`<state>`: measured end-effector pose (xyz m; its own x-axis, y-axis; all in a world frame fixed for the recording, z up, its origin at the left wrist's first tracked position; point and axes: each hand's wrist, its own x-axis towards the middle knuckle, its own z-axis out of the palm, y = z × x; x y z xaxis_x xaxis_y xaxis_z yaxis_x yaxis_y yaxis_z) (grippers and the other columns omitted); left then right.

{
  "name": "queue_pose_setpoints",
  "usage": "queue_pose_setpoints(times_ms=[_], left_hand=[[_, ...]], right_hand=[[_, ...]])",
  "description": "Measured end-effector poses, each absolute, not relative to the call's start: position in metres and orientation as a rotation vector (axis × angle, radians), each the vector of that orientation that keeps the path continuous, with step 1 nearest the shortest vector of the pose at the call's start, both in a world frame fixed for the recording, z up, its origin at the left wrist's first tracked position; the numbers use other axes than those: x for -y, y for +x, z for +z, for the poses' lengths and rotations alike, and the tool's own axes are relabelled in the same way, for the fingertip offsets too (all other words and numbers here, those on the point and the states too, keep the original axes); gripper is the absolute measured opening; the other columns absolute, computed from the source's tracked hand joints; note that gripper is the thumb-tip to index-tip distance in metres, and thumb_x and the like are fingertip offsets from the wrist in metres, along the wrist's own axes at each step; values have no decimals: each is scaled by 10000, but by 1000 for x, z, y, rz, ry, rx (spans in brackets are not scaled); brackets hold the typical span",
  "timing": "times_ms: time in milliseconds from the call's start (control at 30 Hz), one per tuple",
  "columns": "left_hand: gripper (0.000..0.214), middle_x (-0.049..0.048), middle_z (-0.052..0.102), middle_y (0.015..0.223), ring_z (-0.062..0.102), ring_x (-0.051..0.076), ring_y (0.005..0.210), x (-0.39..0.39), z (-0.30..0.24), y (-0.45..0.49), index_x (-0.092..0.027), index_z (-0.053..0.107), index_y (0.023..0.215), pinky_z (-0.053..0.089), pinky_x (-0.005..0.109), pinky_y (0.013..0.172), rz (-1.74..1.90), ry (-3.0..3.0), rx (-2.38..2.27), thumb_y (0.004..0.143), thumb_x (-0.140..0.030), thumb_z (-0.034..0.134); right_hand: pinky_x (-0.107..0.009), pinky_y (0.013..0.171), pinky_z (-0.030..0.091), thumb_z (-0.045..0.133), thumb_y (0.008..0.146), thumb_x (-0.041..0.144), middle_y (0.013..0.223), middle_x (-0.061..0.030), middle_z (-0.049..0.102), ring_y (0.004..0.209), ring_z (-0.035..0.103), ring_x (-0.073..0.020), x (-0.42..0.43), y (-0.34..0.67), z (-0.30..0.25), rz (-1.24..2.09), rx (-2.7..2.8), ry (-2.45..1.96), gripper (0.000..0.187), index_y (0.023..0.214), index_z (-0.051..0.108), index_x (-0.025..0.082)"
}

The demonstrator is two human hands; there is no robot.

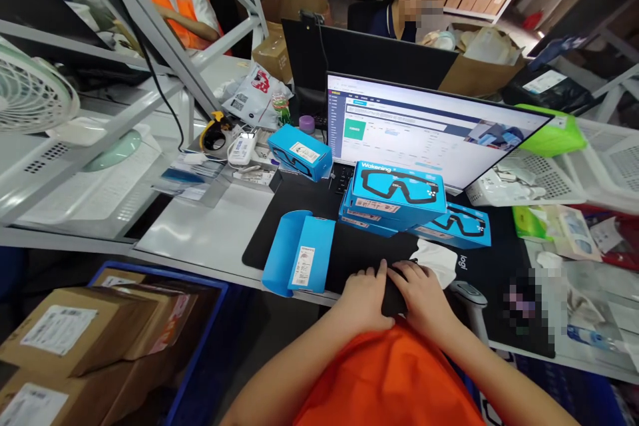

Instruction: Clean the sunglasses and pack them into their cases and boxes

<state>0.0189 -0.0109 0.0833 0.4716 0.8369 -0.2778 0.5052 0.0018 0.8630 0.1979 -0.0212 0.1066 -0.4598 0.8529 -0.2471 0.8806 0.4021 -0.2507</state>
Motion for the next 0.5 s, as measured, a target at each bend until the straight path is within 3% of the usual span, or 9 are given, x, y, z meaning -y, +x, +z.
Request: queue_pose_setpoints(times_ms=[167, 300, 400, 500], left_hand=[[1052, 187, 664, 1236, 617, 458, 1128, -9, 76, 17, -173, 555, 1357, 462, 486, 997, 348, 1630, -1095, 359, -220, 882], [879, 106, 714, 1155, 683, 376, 1032, -18, 86, 0, -203, 590, 1312, 537, 425, 904, 388, 1552, -1000, 476, -269, 852], [834, 122, 619, 1363, 543, 384, 1287, -8, 89, -26, -188, 511, 1402, 455, 477, 1061, 484, 1426, -996, 619, -309, 773], [737, 149, 689, 1251, 536, 449, 1282, 11, 82, -48, -172, 659, 1246, 477, 559, 1031, 657, 764, -891, 565, -401, 824]], right_hand=[[-513, 1098, 370, 666, 678, 91, 1432, -130, 519, 1340, 458, -343, 23, 216, 102, -742, -2667, 1763, 733, 1381, 531, 251], [-516, 1145, 363, 698, 814, 287, 1558, -140, 345, 1434, 356, -329, 33, 240, 107, -957, -2743, 2137, 747, 1484, 366, 261], [-522, 1160, 351, 587, 930, 334, 1563, -150, 367, 1445, 357, -303, 45, 251, 115, -1189, -2749, 2106, 698, 1538, 251, 262], [-499, 1148, 376, 546, 964, 324, 1528, -137, 438, 1399, 435, -283, 50, 247, 126, -1531, -2725, 1929, 602, 1518, 318, 279]])
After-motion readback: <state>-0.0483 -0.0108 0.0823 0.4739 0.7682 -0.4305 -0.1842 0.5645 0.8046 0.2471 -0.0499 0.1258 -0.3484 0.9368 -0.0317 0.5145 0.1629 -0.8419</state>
